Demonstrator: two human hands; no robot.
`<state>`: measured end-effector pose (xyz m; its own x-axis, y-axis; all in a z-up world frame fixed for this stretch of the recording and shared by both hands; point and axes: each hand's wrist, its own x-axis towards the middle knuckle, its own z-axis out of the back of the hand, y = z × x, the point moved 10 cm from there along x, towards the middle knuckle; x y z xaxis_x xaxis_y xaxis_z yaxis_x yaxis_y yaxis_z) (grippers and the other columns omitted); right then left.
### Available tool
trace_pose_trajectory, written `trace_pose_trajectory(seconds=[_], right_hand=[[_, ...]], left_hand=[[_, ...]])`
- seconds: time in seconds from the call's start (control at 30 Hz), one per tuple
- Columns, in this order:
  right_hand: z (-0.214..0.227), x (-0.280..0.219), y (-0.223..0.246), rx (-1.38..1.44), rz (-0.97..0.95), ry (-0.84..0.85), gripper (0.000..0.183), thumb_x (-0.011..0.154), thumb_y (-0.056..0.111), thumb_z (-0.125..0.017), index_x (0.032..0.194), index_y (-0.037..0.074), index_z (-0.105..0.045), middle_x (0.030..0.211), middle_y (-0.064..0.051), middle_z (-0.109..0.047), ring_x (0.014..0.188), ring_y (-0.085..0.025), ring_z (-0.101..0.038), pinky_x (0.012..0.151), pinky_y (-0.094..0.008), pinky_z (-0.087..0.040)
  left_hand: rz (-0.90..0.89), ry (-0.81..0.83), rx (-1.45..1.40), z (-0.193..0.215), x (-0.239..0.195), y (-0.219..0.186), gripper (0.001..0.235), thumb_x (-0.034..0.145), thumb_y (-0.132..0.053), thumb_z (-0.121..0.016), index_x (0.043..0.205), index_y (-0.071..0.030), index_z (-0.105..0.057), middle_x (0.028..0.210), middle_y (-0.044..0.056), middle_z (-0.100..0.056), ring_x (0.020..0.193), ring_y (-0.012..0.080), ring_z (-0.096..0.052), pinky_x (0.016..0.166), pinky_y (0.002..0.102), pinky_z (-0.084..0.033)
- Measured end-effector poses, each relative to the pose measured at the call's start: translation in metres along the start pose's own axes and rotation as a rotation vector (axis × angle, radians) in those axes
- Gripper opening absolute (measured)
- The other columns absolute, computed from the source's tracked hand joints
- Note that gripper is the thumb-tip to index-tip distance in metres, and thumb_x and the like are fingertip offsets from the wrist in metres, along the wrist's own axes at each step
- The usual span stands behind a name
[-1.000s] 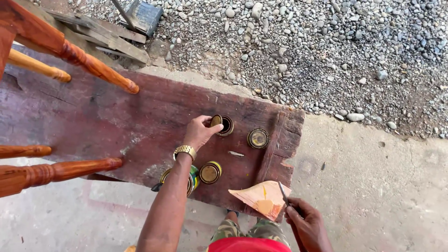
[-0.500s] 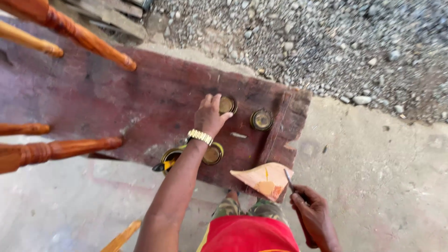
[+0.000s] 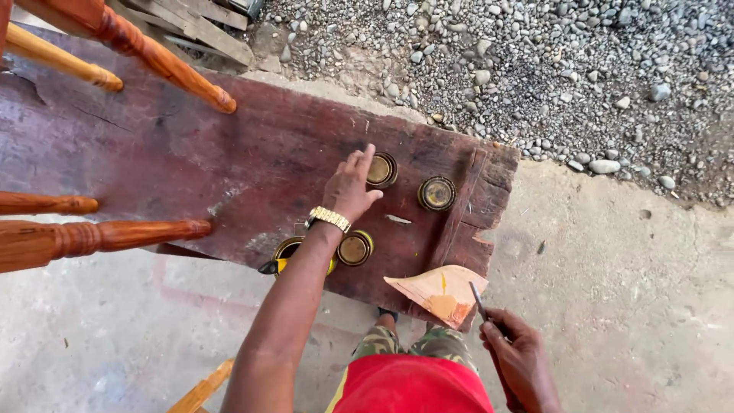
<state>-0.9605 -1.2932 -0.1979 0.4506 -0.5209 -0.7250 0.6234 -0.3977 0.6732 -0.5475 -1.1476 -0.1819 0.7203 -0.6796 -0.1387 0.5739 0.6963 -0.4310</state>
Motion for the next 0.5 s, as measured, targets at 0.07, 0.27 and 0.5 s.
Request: trace_pose_trajectory(seconds=[0.07,0.27,0.5], right_hand=[[-0.005,-0.001,0.0,0.046,-0.005,0.02,0.029,0.095,0.007,-0.065,0.12,-0.007,-0.071,0.088,-0.011,-0.069,0.079,-0.015,-0.063,0.07,-0.029,-0.052],[-0.056,-0.009,0.057,-0.252,0.057,0.101,0.029,0.096,0.013,-0.06,0.121,0.003,-0.071,0.08,-0.005,-0.073,0.071,-0.012,-0.066,0.065,-0.029,-0.056],[-0.154,0.008,0.101,-0.765,0.585,0.153,0.027,0.085,0.014,-0.07,0.11,0.011,-0.077,0.087,-0.012,-0.072,0.075,-0.026,-0.068,0.071,-0.039,-0.055]], left_hand=[[0.046,-0.165,-0.078,0.027,-0.013,0.0,0.103,0.069,-0.029,-0.091,0.153,-0.006,-0.034,0.141,0.022,-0.052,0.122,0.0396,-0.055,0.098,0.044,-0.05],[0.093,0.199,0.198,0.005,-0.088,-0.006,0.056,0.083,-0.038,-0.084,0.122,-0.006,-0.059,0.112,0.013,-0.065,0.106,0.0274,-0.061,0.092,0.044,-0.048],[-0.032,0.241,0.391,0.012,-0.116,-0.035,0.051,0.07,-0.04,-0.089,0.103,-0.01,-0.065,0.103,0.008,-0.067,0.104,0.0246,-0.06,0.097,0.044,-0.039]])
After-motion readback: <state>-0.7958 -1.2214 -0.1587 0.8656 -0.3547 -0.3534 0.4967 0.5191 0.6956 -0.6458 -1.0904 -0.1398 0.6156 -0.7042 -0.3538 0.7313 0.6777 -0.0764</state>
